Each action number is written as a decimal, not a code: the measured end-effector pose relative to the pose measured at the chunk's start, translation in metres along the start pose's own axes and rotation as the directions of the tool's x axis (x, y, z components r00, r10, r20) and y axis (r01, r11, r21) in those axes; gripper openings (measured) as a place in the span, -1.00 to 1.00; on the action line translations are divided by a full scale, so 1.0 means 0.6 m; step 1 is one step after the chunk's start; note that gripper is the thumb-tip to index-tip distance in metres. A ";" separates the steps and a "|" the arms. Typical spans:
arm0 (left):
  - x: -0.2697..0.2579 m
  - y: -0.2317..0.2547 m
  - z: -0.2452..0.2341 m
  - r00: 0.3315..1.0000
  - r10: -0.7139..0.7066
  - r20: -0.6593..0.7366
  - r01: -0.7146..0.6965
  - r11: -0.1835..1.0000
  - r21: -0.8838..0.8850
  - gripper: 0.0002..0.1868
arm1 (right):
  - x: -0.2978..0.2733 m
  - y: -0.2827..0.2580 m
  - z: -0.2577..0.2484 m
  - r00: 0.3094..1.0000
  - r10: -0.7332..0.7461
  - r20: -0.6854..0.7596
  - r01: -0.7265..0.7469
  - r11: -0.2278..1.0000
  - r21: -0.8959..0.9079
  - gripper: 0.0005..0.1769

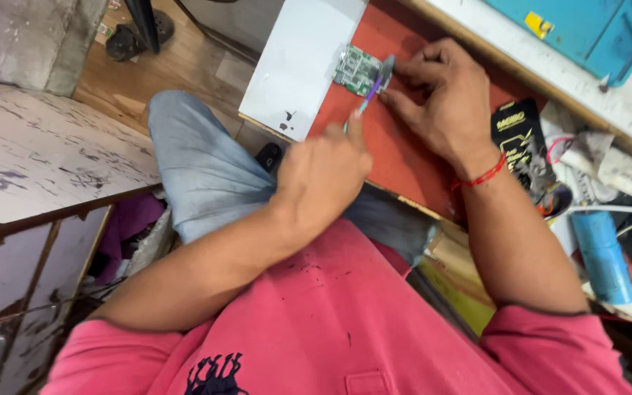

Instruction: The person sits on the floor and uses a toothbrush to scrub the surface of a small circuit board placed on a red mat. They repeatedly brush different areas of the board, occasionally pausing to reposition it.

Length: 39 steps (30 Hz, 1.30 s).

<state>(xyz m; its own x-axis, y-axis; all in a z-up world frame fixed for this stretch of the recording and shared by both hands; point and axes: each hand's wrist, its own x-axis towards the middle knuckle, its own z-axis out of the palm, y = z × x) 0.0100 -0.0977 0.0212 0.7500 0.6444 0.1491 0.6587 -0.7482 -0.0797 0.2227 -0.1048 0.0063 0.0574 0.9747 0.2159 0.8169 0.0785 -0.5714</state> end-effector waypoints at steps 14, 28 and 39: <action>-0.020 -0.003 -0.010 0.999 0.019 0.049 -0.016 0.999 -0.052 -0.48 | -0.003 0.009 -0.004 1.000 -0.013 -0.023 0.013 1.000 0.025 -0.46; -0.012 -0.036 0.014 0.997 -0.044 -0.061 0.041 0.998 -0.042 -0.50 | -0.005 -0.014 0.012 0.997 -0.074 -0.033 0.073 0.997 -0.010 -0.48; -0.025 -0.027 0.002 1.000 0.003 0.029 -0.001 0.998 -0.063 -0.46 | -0.001 -0.003 0.012 0.998 -0.052 -0.037 0.054 0.998 0.031 -0.57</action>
<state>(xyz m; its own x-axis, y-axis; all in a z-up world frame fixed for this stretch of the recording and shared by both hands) -0.0115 -0.0951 0.0188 0.7535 0.6463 0.1201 0.6525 -0.7575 -0.0175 0.2170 -0.1042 0.0013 0.0354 0.9610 0.2744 0.8009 0.1369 -0.5829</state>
